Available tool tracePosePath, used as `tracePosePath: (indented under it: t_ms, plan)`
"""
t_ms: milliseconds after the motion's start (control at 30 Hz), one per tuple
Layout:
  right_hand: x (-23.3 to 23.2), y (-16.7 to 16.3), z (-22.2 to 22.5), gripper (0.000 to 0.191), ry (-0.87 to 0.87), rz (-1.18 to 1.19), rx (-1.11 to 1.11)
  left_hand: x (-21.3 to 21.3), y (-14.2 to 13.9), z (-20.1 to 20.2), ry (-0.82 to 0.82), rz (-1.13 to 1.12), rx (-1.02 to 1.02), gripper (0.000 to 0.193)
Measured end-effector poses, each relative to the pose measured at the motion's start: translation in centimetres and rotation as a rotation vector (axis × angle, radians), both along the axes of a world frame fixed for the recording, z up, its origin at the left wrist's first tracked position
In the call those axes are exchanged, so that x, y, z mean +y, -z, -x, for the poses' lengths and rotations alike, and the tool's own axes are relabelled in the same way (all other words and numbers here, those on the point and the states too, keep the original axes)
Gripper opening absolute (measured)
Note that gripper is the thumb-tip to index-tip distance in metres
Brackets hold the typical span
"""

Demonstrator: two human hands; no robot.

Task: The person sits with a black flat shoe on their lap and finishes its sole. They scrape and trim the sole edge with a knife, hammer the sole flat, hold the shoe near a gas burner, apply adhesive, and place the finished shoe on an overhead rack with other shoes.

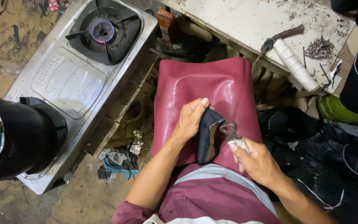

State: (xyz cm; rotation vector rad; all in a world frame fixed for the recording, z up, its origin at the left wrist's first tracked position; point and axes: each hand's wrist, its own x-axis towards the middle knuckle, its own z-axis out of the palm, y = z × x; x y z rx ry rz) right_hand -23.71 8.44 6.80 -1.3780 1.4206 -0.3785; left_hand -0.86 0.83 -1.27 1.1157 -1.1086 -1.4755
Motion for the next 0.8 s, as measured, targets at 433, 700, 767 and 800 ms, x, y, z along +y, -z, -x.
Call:
tracePosePath:
  t_ms: [433,700,767,800]
  plan:
    - [-2.7,-4.6,1.3,0.031,-0.129,-0.111,-0.155,-1.8,-4.5,2.0,-0.111,-0.135,0.171,0.038]
    - [-4.5,-5.0,3.1,0.029,-0.174,-0.383,-0.108,-0.3,-2.7,3.3,-0.057,-0.082,0.059,0.041]
    - [-3.8,-4.1,2.4,0.027,-0.063,-0.394,-0.112,-0.7,-1.7,3.2,-0.081,-0.073,0.071,0.041]
    - [-3.0,-3.4,1.5,0.030,0.002,-0.325,-0.134,-0.9,-1.1,3.1,-0.092,-0.068,0.077,0.041]
